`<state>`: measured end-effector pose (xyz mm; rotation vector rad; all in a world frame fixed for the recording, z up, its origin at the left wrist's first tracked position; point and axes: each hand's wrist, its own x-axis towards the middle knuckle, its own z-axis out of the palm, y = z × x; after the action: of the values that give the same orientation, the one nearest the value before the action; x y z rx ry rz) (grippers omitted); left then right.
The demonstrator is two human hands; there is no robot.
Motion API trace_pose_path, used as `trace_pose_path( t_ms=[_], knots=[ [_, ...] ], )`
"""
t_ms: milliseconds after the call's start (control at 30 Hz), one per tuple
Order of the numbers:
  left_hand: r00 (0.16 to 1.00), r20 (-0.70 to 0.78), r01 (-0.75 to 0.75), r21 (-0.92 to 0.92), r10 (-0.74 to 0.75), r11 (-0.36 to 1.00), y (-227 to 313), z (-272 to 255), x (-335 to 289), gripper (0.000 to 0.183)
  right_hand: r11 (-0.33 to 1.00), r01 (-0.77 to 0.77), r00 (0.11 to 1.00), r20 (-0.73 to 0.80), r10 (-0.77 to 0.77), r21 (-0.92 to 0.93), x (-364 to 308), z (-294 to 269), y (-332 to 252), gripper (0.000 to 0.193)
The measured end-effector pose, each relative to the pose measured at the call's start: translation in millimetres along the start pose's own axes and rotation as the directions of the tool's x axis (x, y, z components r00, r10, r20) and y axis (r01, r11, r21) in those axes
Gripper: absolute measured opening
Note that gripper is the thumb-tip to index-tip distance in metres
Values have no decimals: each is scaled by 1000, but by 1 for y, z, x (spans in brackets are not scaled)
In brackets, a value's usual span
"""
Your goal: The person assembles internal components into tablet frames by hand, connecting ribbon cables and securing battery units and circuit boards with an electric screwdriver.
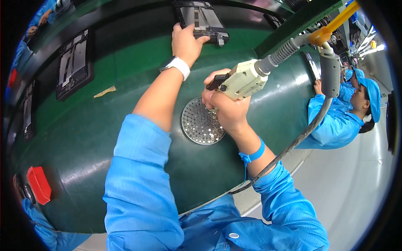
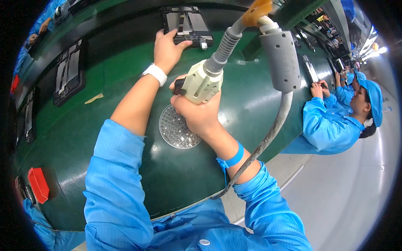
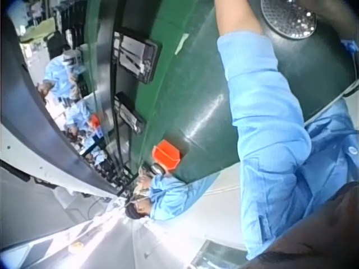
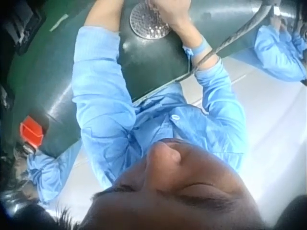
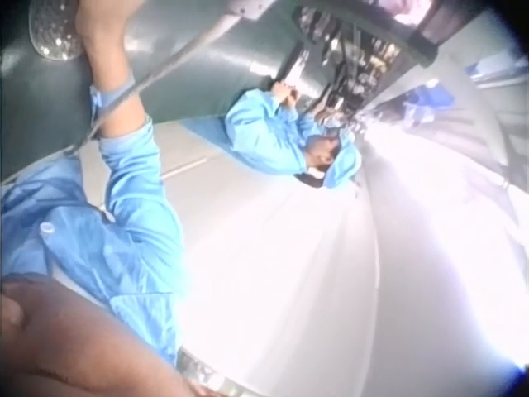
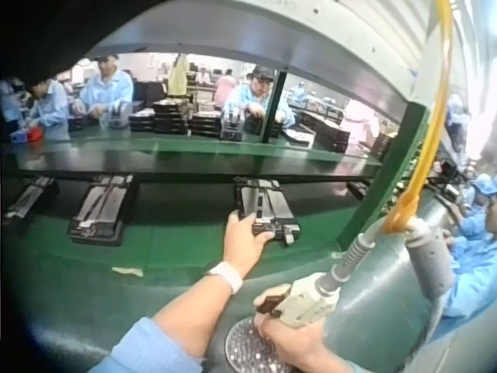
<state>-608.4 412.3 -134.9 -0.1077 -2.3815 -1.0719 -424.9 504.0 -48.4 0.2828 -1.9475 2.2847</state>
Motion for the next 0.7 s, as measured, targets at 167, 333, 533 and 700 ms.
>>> trace_pose_path(
  t_ms=[167, 333, 533, 700],
  knots=[
    [849, 301, 500, -724, -435, 475, -24, -35, 20, 50, 1000, 27, 999, 41, -27, -1, 0, 7, 3, 25],
    [745, 454, 600, -776, -488, 194, 5, -134, -13, 43, 990, 123, 991, 50, -127, 73, -4, -21, -10, 30],
    [746, 328, 565, -772, -579, 290, 8, -263, -157, 43, 990, 108, 991, 68, -115, 93, -7, -26, -18, 29],
    [817, 216, 558, -531, -535, 638, 11, -306, -237, 34, 994, 93, 992, 78, -98, 63, -8, -16, -18, 30]
  ],
)
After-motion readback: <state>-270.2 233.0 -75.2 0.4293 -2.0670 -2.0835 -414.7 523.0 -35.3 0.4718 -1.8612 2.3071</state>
